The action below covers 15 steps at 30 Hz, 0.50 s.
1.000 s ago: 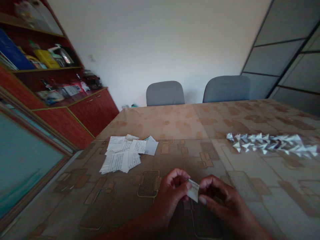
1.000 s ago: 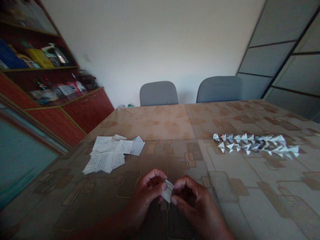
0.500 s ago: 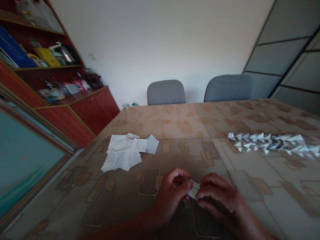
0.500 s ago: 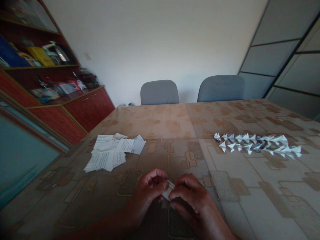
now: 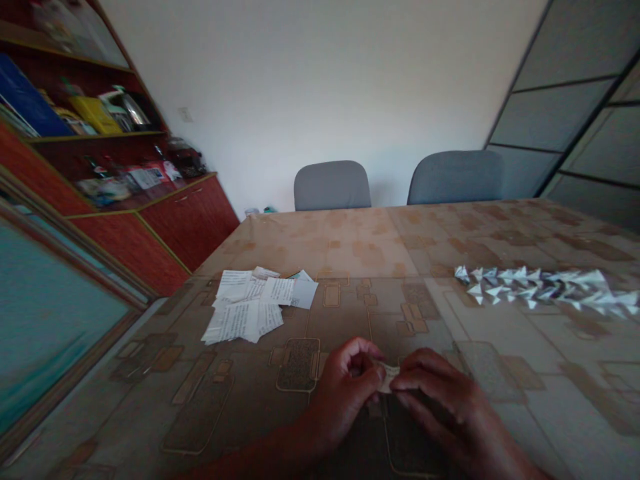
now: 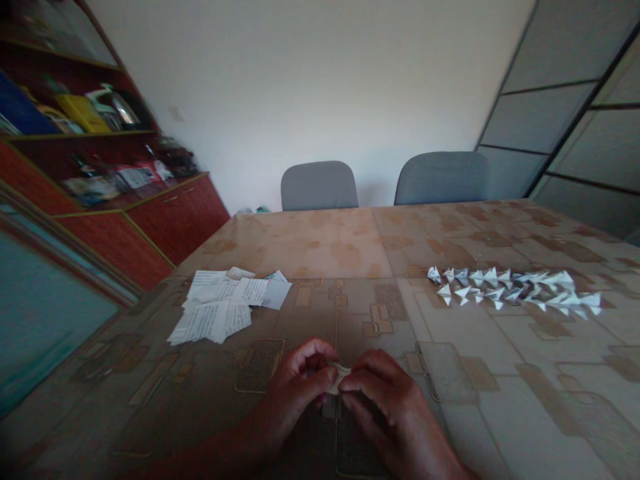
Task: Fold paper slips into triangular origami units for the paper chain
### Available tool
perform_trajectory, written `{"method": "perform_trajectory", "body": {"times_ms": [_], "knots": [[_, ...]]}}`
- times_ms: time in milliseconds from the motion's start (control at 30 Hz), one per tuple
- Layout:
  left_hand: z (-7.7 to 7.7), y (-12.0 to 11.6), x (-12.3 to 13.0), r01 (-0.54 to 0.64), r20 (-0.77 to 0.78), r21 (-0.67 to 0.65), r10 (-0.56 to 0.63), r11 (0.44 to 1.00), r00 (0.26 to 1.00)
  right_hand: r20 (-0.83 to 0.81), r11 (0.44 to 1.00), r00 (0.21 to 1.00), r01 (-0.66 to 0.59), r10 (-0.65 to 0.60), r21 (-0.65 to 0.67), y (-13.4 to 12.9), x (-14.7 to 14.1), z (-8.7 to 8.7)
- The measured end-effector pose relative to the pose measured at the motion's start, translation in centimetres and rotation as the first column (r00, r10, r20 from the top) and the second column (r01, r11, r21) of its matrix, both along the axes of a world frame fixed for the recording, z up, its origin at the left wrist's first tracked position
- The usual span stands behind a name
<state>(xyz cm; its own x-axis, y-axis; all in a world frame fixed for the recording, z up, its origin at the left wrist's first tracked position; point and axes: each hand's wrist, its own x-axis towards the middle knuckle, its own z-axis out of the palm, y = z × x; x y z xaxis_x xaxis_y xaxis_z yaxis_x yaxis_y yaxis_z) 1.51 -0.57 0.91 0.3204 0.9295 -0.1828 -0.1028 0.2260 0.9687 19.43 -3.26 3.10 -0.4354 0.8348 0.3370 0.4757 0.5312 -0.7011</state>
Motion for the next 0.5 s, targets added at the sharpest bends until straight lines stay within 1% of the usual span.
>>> {"method": "perform_trajectory", "body": {"times_ms": [100,267,333,400,433,500], "knots": [[-0.1,0.0,-0.1,0.005,-0.039,0.037,-0.003,0.999,0.999,-0.003,1.000,1.000,-0.001,0.001,-0.029,-0.1,-0.1,-0.1],[-0.1,-0.2,0.1,-0.003,-0.176,0.131,0.026,0.991,0.984,-0.018,0.993,1.000,0.010,-0.013,-0.120,-0.2,-0.2,-0.4],[-0.1,-0.2,0.1,0.005,-0.191,0.155,0.025,0.988,0.981,-0.045,0.989,0.999,0.017,-0.024,-0.144,-0.1,-0.1,-0.6],[0.0,-0.2,0.0,0.021,-0.158,0.138,0.001,0.990,0.987,-0.090,0.982,0.993,0.056,-0.074,-0.181,0.1,0.0,-0.8],[0.0,-0.2,-0.1,0.031,-0.128,0.118,-0.016,0.992,0.992,-0.124,0.971,0.985,0.089,-0.119,-0.221,0.2,0.1,-0.9],[0.2,-0.1,-0.1,0.046,-0.066,0.085,-0.040,0.995,0.997,-0.204,0.927,0.954,0.140,-0.221,-0.348,0.5,0.3,-1.0]]}}
